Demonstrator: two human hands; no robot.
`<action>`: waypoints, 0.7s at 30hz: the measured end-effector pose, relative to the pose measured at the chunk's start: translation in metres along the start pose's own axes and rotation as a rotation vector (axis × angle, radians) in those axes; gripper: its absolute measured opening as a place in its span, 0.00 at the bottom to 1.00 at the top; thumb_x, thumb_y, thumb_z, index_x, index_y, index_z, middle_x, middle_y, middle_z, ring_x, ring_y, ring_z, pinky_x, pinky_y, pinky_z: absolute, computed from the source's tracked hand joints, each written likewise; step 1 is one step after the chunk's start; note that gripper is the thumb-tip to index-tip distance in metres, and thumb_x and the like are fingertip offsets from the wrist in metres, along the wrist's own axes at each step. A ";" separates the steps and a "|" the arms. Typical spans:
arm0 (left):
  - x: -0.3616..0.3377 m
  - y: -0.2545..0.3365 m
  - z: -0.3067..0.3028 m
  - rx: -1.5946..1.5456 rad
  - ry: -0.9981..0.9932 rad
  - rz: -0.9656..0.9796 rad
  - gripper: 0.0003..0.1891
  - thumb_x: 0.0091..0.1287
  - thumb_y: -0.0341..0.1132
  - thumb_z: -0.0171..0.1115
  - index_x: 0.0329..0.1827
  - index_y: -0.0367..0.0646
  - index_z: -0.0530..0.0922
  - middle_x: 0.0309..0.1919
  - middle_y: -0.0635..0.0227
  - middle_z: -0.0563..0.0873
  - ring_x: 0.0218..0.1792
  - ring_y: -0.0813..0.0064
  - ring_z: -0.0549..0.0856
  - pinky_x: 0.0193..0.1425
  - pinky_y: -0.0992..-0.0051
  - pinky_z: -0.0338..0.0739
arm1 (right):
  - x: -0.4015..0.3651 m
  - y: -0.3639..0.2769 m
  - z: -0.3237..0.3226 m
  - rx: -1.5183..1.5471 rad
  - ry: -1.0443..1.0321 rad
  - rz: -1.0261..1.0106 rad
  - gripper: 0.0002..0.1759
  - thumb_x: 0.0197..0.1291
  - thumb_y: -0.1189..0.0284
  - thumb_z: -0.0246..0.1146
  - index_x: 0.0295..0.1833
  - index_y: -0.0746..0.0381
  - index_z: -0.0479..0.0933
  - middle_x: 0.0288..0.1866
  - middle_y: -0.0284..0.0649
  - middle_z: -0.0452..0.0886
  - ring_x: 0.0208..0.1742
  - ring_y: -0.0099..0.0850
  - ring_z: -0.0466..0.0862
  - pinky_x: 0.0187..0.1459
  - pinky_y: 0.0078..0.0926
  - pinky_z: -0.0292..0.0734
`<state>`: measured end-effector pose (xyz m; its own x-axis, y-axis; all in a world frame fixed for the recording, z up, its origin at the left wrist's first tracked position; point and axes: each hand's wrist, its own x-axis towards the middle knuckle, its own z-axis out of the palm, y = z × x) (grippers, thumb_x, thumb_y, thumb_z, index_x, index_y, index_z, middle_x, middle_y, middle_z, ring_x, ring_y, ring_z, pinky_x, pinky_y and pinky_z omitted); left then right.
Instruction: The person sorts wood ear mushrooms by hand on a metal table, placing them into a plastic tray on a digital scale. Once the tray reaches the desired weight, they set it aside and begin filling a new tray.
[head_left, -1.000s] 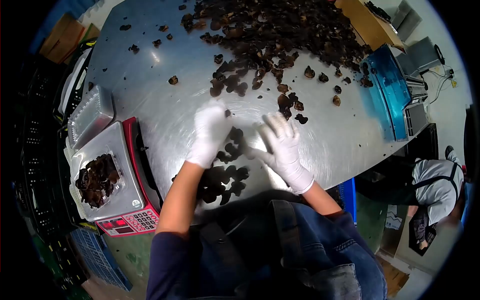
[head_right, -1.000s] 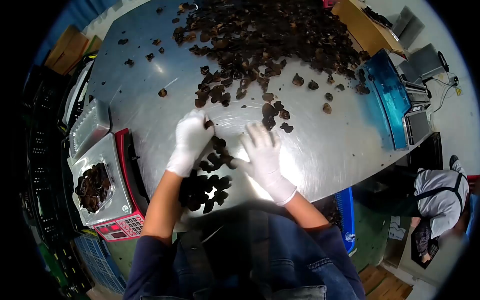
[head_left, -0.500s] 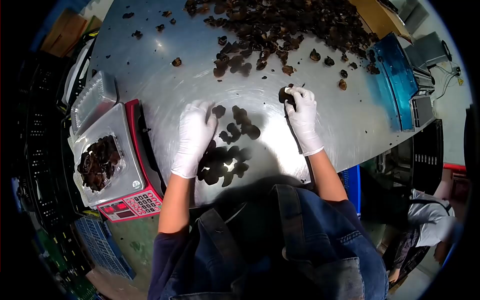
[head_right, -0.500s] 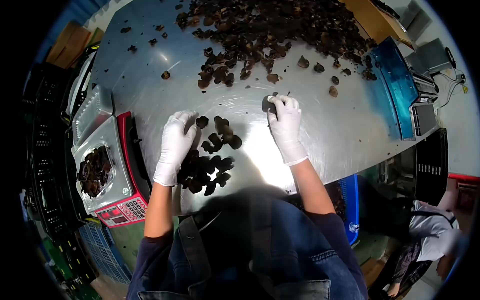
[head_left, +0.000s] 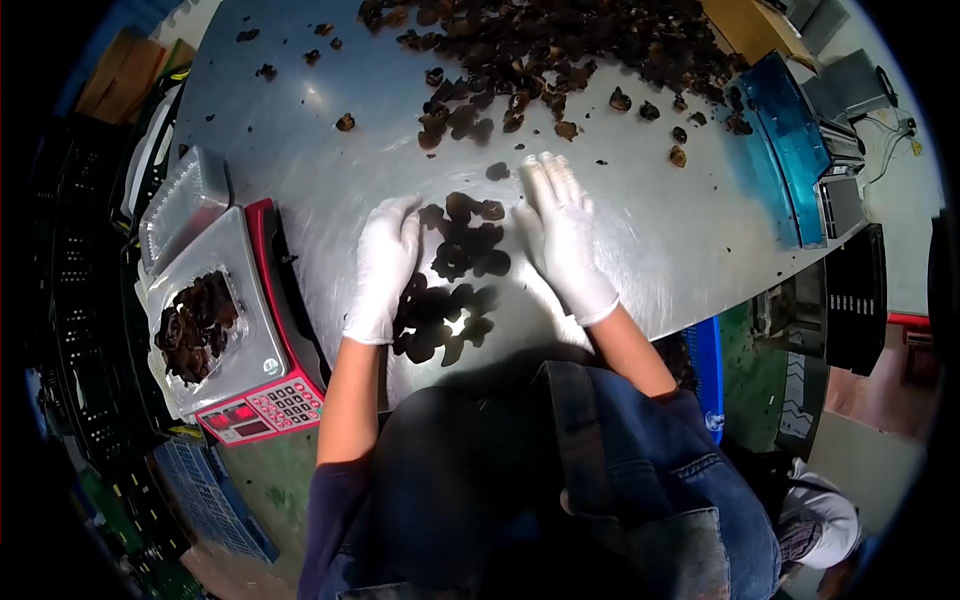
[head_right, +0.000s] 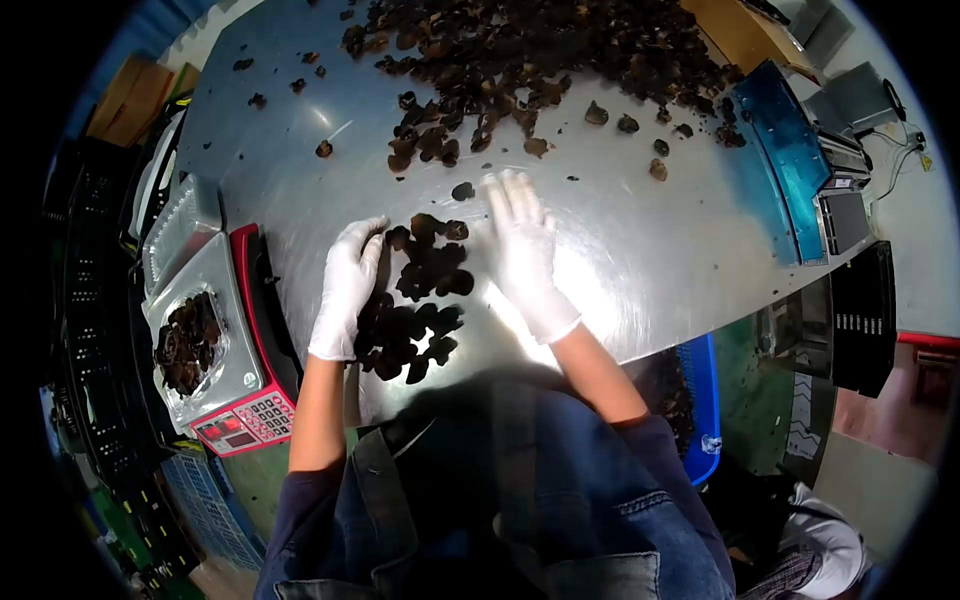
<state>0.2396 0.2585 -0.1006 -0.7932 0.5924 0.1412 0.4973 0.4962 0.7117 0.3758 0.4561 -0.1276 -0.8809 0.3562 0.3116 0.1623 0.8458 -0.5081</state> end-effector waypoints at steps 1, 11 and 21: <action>0.004 0.003 0.004 0.011 0.009 0.016 0.14 0.64 0.29 0.57 0.51 0.36 0.82 0.48 0.52 0.85 0.53 0.51 0.82 0.60 0.59 0.75 | -0.003 0.009 0.004 -0.161 0.007 0.014 0.36 0.62 0.60 0.64 0.73 0.60 0.65 0.75 0.47 0.66 0.78 0.42 0.62 0.74 0.54 0.54; 0.043 0.044 0.056 0.229 -0.280 0.359 0.24 0.69 0.34 0.54 0.67 0.35 0.73 0.68 0.49 0.74 0.68 0.54 0.72 0.74 0.61 0.65 | -0.168 0.059 -0.146 -0.827 -0.324 0.504 0.36 0.58 0.57 0.65 0.69 0.60 0.68 0.70 0.43 0.71 0.69 0.42 0.70 0.65 0.51 0.62; 0.012 0.063 0.019 -0.025 -0.554 0.464 0.14 0.66 0.31 0.60 0.53 0.42 0.83 0.58 0.61 0.81 0.61 0.56 0.77 0.65 0.61 0.72 | 0.043 0.060 -0.045 -0.344 0.176 0.089 0.26 0.59 0.64 0.66 0.64 0.56 0.75 0.53 0.44 0.79 0.57 0.43 0.76 0.57 0.41 0.70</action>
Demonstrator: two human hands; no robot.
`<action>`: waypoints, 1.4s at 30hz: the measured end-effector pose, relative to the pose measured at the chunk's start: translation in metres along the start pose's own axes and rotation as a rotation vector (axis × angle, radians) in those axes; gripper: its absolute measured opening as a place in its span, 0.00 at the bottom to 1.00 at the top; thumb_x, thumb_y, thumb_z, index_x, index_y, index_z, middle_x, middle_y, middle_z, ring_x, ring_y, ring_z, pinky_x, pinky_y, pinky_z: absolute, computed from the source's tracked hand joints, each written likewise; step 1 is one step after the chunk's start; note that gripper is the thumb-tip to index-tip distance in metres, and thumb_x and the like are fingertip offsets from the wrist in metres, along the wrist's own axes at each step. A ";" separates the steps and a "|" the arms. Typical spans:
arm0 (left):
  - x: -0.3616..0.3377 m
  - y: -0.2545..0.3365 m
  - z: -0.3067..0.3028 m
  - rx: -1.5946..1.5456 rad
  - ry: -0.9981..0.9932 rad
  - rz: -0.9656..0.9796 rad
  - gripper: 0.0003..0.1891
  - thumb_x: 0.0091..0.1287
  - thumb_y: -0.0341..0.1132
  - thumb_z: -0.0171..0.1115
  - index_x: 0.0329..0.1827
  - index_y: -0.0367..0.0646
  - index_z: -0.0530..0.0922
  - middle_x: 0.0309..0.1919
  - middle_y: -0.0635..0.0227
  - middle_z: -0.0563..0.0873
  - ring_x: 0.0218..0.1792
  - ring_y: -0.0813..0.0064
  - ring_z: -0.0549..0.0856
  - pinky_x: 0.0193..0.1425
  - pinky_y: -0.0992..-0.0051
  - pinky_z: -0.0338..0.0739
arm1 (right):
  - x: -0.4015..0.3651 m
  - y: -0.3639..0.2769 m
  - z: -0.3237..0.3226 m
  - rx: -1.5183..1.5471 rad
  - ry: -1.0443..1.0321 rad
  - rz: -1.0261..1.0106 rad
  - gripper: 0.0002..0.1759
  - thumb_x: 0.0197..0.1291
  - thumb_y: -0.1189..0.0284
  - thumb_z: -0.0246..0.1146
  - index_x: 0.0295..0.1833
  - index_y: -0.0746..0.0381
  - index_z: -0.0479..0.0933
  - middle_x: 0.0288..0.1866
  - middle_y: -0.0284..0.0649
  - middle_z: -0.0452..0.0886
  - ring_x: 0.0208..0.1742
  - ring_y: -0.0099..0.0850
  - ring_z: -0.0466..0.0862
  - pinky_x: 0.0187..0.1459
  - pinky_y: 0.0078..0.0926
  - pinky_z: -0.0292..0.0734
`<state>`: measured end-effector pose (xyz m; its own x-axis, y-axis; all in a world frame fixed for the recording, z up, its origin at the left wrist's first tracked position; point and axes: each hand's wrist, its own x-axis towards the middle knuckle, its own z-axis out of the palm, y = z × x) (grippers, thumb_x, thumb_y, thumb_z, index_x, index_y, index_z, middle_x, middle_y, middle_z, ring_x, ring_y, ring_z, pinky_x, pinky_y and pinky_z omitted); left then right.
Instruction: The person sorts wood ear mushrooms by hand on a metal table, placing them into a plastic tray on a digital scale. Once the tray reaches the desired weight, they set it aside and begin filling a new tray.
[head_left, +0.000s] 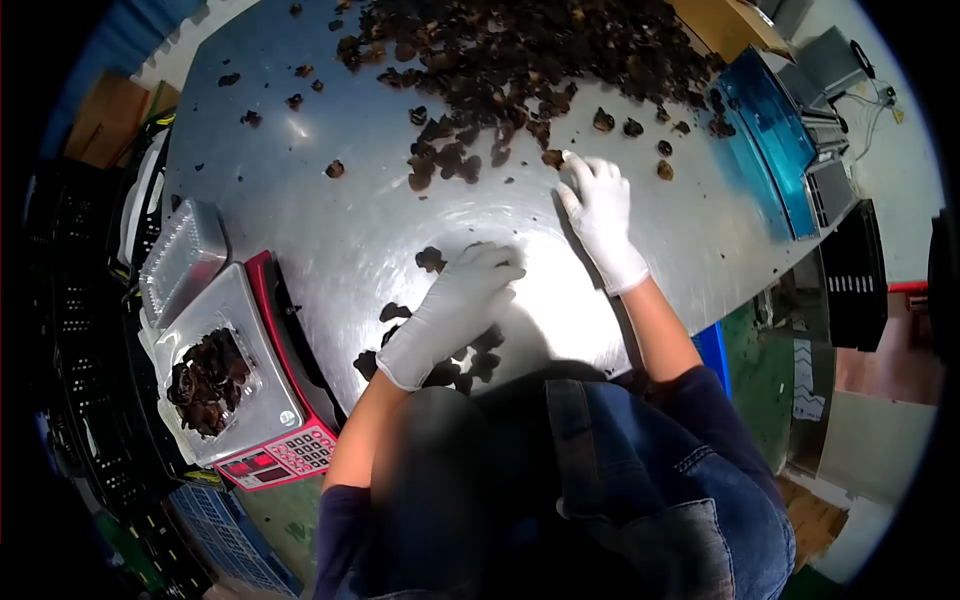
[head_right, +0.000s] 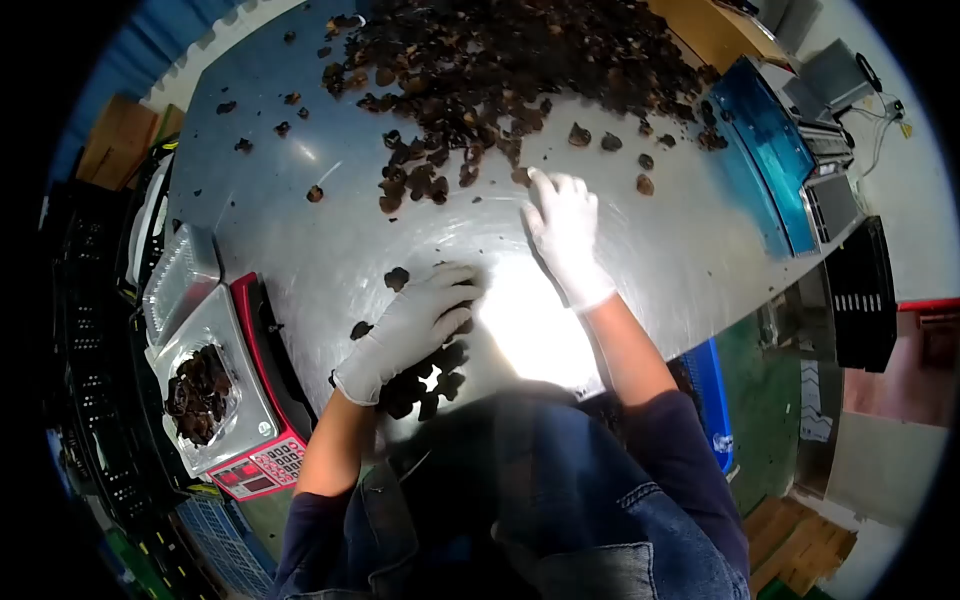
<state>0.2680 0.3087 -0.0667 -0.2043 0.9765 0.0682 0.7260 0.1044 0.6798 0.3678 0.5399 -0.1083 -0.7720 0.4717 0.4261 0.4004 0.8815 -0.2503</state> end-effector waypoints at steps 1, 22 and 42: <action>-0.001 0.003 -0.009 -0.122 0.096 -0.015 0.13 0.65 0.29 0.60 0.51 0.41 0.83 0.55 0.60 0.83 0.58 0.55 0.80 0.63 0.62 0.74 | 0.020 -0.006 0.012 -0.033 0.032 0.010 0.23 0.58 0.62 0.67 0.59 0.56 0.78 0.51 0.44 0.79 0.54 0.41 0.77 0.54 0.40 0.70; -0.029 -0.061 -0.061 -0.147 0.227 -0.708 0.08 0.59 0.29 0.68 0.30 0.36 0.77 0.28 0.59 0.84 0.27 0.72 0.81 0.38 0.72 0.77 | 0.059 -0.052 0.038 0.142 0.100 -0.114 0.12 0.56 0.70 0.68 0.47 0.56 0.83 0.42 0.42 0.82 0.45 0.42 0.80 0.50 0.40 0.74; 0.061 -0.136 -0.072 -0.303 0.621 -0.553 0.11 0.57 0.22 0.63 0.43 0.35 0.85 0.37 0.64 0.84 0.31 0.75 0.84 0.36 0.75 0.79 | 0.066 -0.097 0.045 0.272 -0.146 -0.092 0.16 0.54 0.62 0.71 0.48 0.54 0.84 0.35 0.37 0.83 0.38 0.33 0.84 0.44 0.32 0.75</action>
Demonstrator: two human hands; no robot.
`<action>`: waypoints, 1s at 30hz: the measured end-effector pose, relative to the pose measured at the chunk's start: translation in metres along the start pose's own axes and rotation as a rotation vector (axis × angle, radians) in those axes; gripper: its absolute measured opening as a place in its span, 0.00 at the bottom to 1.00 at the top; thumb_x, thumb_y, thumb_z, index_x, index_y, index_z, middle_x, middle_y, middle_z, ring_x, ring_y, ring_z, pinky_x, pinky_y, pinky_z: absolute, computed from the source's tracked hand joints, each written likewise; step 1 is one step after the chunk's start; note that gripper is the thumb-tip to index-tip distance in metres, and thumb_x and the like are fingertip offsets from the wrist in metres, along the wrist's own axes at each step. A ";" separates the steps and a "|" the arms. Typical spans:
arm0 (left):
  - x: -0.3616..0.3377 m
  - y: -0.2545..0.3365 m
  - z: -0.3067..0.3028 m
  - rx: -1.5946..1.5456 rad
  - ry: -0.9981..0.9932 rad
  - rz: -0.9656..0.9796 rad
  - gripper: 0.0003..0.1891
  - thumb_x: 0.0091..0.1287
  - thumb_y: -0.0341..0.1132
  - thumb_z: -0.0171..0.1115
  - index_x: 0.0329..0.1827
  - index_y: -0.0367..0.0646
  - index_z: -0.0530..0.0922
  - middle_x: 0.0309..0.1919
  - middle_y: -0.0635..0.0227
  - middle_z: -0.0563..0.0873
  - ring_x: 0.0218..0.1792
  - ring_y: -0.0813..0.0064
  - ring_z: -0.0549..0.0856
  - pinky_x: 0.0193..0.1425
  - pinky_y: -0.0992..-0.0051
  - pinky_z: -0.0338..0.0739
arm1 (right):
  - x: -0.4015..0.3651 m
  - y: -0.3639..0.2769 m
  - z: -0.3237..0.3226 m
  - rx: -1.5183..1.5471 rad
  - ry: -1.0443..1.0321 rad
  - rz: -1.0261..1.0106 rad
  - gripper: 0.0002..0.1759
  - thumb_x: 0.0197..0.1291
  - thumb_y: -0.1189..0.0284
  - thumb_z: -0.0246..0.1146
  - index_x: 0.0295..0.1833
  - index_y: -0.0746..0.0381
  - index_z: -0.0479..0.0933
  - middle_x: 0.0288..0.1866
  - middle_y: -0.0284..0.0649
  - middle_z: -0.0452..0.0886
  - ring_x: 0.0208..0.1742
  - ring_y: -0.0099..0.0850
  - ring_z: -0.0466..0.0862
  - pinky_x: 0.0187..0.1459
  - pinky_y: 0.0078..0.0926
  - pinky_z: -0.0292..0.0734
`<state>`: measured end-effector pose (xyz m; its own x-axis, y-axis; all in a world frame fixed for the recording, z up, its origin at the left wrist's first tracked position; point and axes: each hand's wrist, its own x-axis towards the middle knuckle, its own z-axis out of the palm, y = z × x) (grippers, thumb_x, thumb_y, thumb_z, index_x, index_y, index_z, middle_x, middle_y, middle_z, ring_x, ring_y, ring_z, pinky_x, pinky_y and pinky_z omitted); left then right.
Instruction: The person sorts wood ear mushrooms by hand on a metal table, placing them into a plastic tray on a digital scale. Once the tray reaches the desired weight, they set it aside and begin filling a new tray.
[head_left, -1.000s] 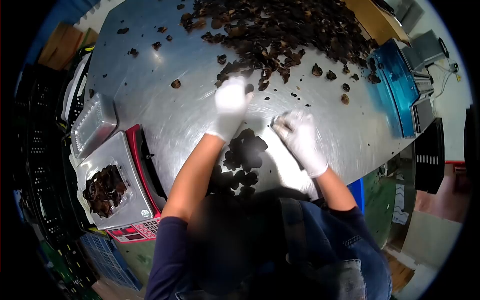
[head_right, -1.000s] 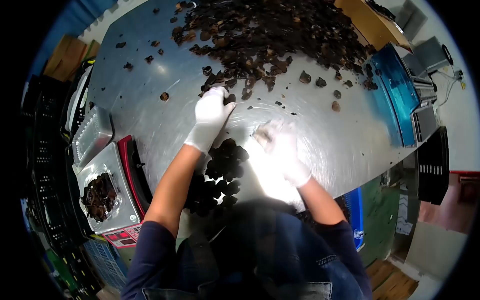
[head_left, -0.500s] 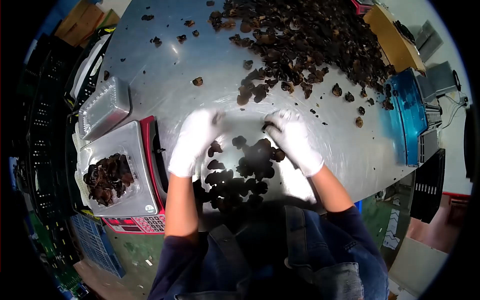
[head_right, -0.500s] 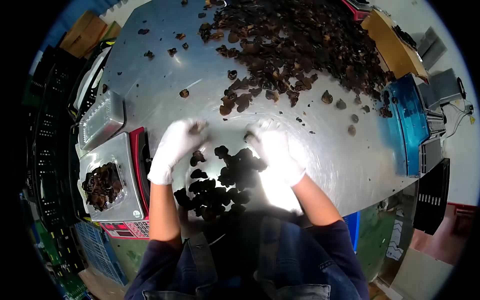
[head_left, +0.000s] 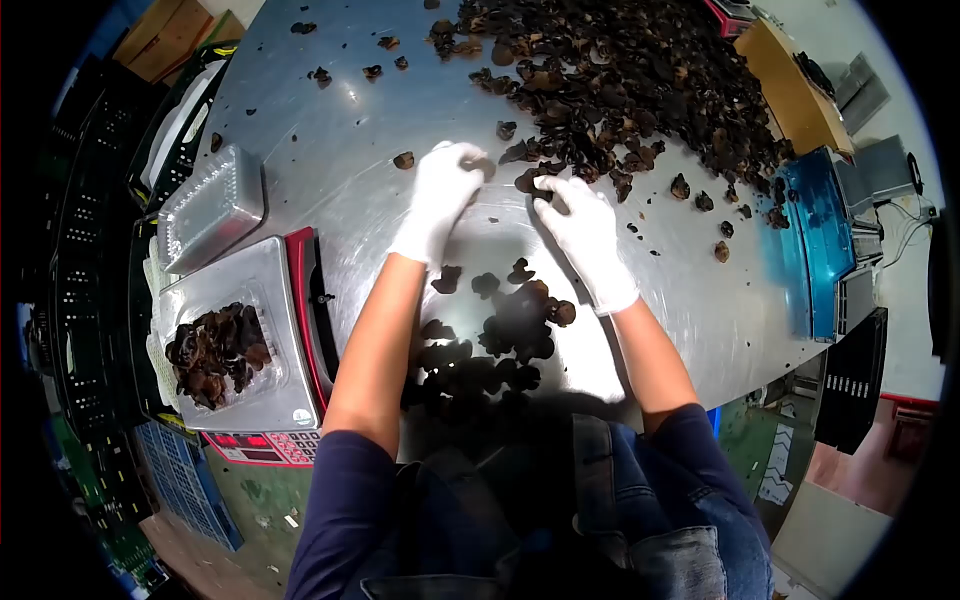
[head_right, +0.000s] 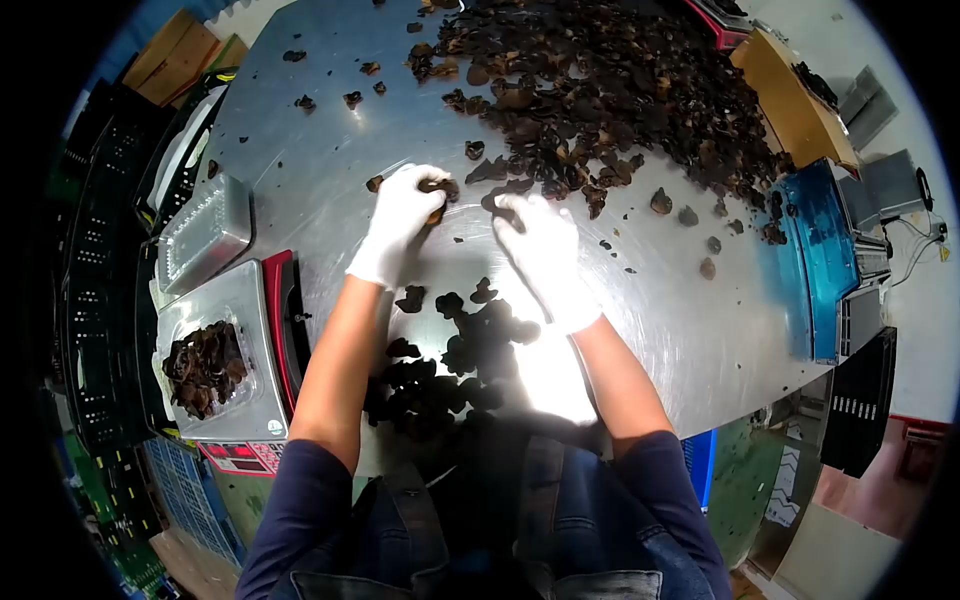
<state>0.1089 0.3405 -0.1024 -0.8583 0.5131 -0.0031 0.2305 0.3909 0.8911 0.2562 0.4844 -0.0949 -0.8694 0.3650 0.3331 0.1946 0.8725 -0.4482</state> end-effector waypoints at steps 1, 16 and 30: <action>-0.004 -0.004 -0.003 -0.145 -0.003 -0.126 0.10 0.57 0.20 0.61 0.41 0.35 0.85 0.35 0.69 0.85 0.31 0.81 0.82 0.34 0.77 0.77 | -0.009 -0.010 -0.015 0.206 -0.181 0.211 0.17 0.55 0.63 0.70 0.50 0.54 0.84 0.34 0.36 0.83 0.37 0.32 0.83 0.43 0.30 0.76; 0.010 -0.035 -0.043 0.575 0.379 0.155 0.16 0.55 0.28 0.70 0.48 0.42 0.86 0.45 0.57 0.84 0.45 0.55 0.85 0.54 0.65 0.80 | 0.026 0.022 0.032 0.138 0.011 -0.091 0.05 0.55 0.73 0.68 0.38 0.59 0.82 0.39 0.42 0.79 0.41 0.42 0.81 0.46 0.39 0.77; 0.007 0.017 0.005 0.529 -0.192 0.360 0.22 0.56 0.28 0.62 0.55 0.51 0.84 0.46 0.61 0.84 0.47 0.58 0.84 0.53 0.64 0.80 | 0.022 0.024 -0.003 0.041 -0.062 0.044 0.25 0.54 0.73 0.69 0.60 0.50 0.80 0.46 0.40 0.80 0.41 0.39 0.84 0.45 0.37 0.80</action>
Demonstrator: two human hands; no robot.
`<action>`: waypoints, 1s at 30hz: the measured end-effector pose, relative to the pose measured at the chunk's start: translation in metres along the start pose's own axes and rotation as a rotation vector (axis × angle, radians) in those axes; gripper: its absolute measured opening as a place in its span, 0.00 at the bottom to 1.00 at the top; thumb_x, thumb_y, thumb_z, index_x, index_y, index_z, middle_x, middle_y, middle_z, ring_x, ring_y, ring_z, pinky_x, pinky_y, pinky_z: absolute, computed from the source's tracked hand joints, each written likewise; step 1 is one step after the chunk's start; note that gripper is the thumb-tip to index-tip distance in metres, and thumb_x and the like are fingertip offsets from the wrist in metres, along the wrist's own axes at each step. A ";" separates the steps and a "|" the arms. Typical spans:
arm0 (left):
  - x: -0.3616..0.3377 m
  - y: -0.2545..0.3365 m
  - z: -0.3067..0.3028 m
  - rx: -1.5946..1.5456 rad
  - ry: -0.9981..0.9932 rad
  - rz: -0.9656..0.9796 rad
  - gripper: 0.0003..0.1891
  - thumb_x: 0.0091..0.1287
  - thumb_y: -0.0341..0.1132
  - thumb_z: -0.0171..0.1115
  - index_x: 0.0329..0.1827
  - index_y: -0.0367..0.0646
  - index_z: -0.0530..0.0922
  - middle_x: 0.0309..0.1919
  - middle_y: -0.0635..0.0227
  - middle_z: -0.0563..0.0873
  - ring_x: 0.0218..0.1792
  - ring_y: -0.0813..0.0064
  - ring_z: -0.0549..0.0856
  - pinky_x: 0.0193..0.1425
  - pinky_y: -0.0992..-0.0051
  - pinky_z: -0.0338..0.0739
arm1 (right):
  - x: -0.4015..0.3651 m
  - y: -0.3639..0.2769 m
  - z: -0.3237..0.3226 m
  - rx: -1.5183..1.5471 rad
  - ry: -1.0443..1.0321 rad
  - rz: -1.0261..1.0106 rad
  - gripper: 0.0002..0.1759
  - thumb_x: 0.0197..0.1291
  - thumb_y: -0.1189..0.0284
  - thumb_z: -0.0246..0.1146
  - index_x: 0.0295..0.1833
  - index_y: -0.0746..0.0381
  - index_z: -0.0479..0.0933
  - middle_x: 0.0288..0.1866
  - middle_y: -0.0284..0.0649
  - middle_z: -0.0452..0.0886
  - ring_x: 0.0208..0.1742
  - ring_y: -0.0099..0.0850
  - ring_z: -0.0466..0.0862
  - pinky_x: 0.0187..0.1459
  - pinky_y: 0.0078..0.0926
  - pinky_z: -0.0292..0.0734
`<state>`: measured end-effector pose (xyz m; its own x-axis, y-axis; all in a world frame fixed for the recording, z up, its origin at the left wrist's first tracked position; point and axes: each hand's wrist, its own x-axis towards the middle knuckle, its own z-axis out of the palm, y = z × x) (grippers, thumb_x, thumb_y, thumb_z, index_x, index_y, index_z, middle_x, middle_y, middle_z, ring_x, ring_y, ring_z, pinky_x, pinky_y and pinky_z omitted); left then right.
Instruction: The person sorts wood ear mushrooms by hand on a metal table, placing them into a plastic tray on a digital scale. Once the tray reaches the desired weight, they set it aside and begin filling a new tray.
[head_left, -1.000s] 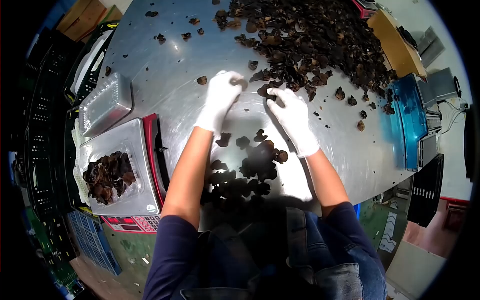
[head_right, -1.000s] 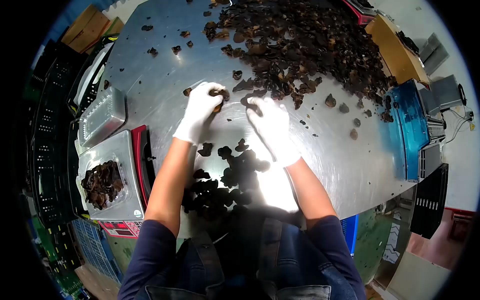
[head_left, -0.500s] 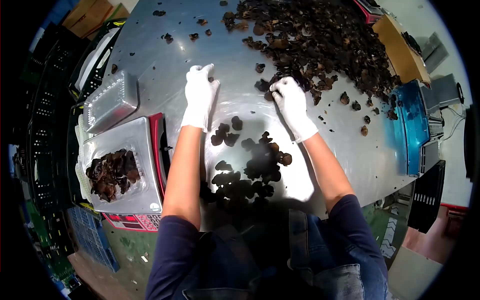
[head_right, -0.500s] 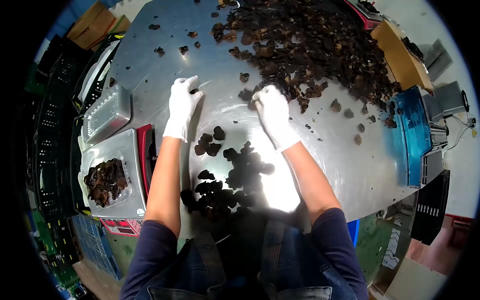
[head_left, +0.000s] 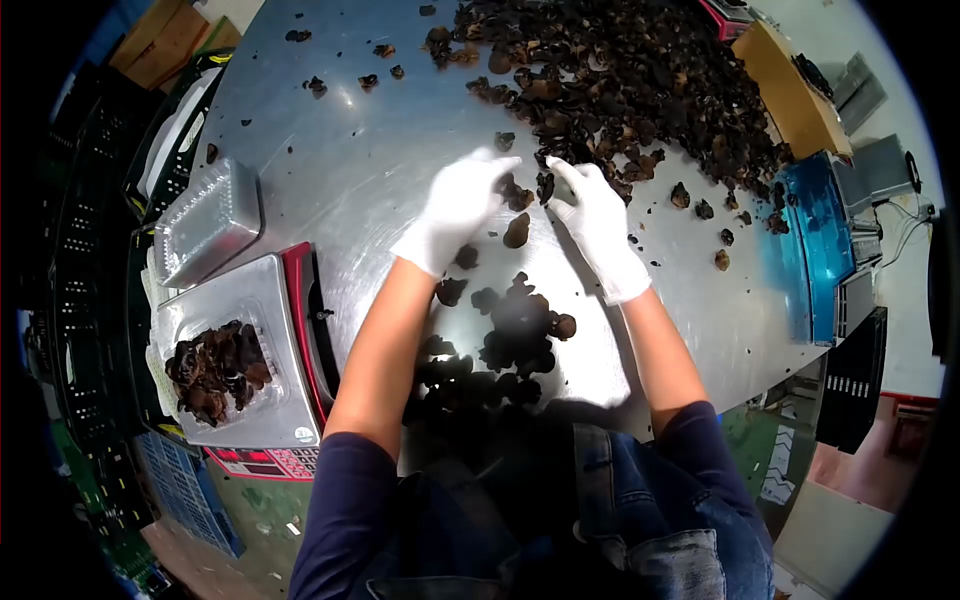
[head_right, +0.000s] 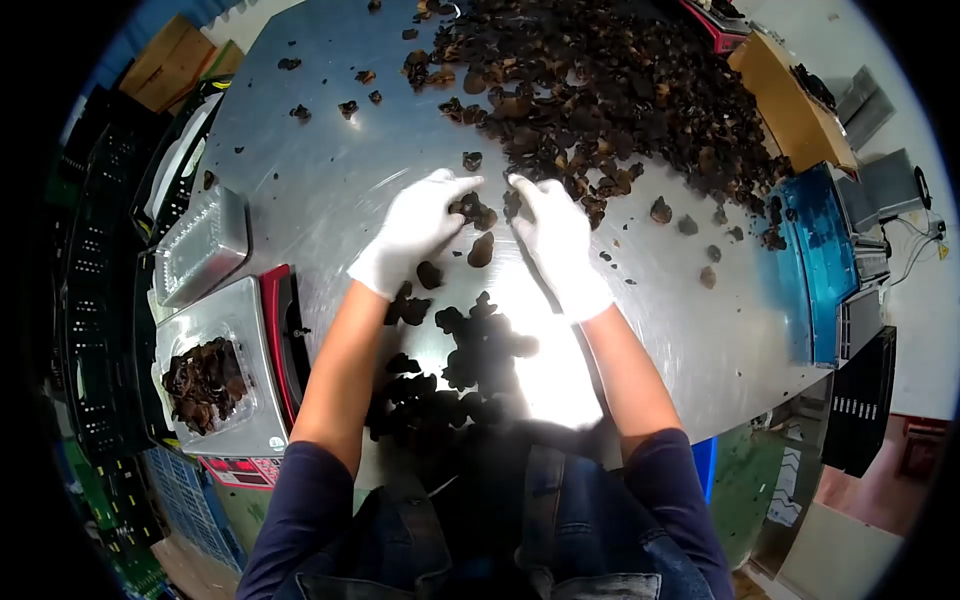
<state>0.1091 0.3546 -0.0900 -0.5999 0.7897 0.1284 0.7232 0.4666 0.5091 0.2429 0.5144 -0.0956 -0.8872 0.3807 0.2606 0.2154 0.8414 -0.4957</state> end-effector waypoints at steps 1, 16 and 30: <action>0.005 0.002 0.009 0.000 0.043 0.084 0.23 0.56 0.28 0.62 0.56 0.51 0.84 0.46 0.62 0.83 0.47 0.57 0.84 0.52 0.63 0.79 | 0.009 -0.002 0.006 -0.053 -0.030 -0.017 0.26 0.54 0.72 0.69 0.61 0.49 0.79 0.46 0.40 0.80 0.41 0.40 0.84 0.46 0.37 0.80; -0.067 -0.012 -0.044 -0.368 -0.349 -0.385 0.20 0.59 0.19 0.58 0.55 0.39 0.83 0.42 0.62 0.83 0.43 0.71 0.84 0.50 0.73 0.79 | -0.026 -0.030 -0.008 0.172 -0.148 0.104 0.21 0.58 0.69 0.67 0.59 0.58 0.79 0.40 0.43 0.78 0.37 0.37 0.82 0.41 0.33 0.79; -0.091 0.021 -0.025 -0.262 -0.252 -0.333 0.10 0.52 0.33 0.72 0.35 0.39 0.86 0.36 0.59 0.82 0.40 0.60 0.84 0.48 0.68 0.76 | -0.015 -0.022 0.061 -0.119 -0.073 -0.520 0.26 0.65 0.62 0.59 0.68 0.57 0.72 0.69 0.43 0.74 0.73 0.36 0.71 0.73 0.42 0.61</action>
<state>0.1703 0.2832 -0.0700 -0.6592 0.7014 -0.2711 0.3763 0.6198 0.6886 0.2268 0.4667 -0.1393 -0.9144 -0.1217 0.3861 -0.2187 0.9511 -0.2181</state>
